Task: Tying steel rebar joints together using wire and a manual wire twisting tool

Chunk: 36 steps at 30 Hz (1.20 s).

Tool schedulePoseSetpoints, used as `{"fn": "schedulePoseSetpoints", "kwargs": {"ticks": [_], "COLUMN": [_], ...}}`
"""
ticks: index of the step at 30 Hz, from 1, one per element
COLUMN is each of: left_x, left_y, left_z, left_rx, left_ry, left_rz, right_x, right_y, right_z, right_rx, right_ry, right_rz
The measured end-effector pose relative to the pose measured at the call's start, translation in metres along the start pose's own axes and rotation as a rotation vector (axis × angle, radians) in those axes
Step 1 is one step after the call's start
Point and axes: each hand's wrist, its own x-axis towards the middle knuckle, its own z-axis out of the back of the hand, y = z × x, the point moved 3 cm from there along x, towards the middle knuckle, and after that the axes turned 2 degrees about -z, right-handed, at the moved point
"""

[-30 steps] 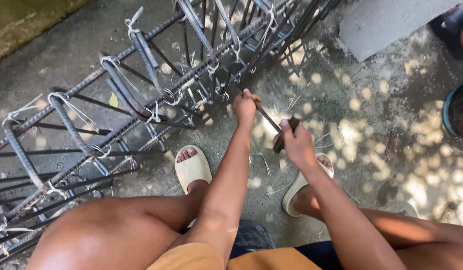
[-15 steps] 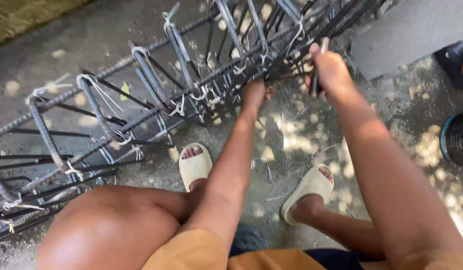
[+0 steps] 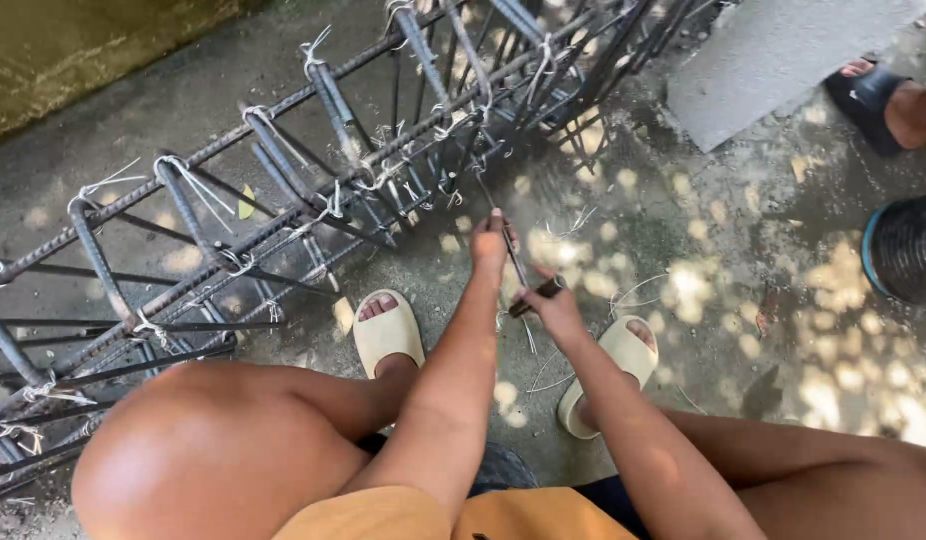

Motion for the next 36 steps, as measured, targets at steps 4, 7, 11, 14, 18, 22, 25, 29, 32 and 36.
{"fn": "schedulePoseSetpoints", "kwargs": {"ticks": [4,7,11,14,18,22,25,29,32,36], "left_x": [0.034,0.013,0.005,-0.001,-0.015,0.004,-0.006,0.002,-0.007,0.007], "left_y": [0.005,-0.029,-0.010,0.011,-0.004,0.018,0.034,0.078,0.085,0.131], "left_z": [0.017,0.015,0.026,0.039,0.041,0.056,0.072,0.091,0.097,0.129], "left_rx": [0.378,0.108,0.108,0.021,-0.189,-0.204,-0.116,-0.087,-0.025,0.149], "left_ry": [-0.021,0.072,0.126,0.151,0.018,0.075,0.043,-0.008,-0.087,-0.233], "left_rz": [0.063,0.095,0.106,0.192,0.282,0.313,0.305,0.291,0.322,0.507], "right_x": [0.053,0.046,0.014,0.009,-0.018,-0.005,0.010,0.044,0.071,0.163], "right_y": [-0.014,0.057,0.142,0.109,0.030,-0.029,-0.024,-0.008,-0.001,-0.082], "right_z": [0.015,0.032,0.029,0.006,-0.016,-0.019,-0.024,-0.036,-0.047,-0.060], "right_rx": [0.524,1.013,0.695,0.034,-0.450,-0.671,-0.729,-0.749,-0.721,-1.349], "right_ry": [0.082,0.028,0.002,0.085,0.052,-0.048,-0.153,-0.280,-0.292,-0.114], "right_rz": [-0.154,-0.308,-0.097,0.224,0.583,0.774,0.849,1.003,1.076,0.753]}}
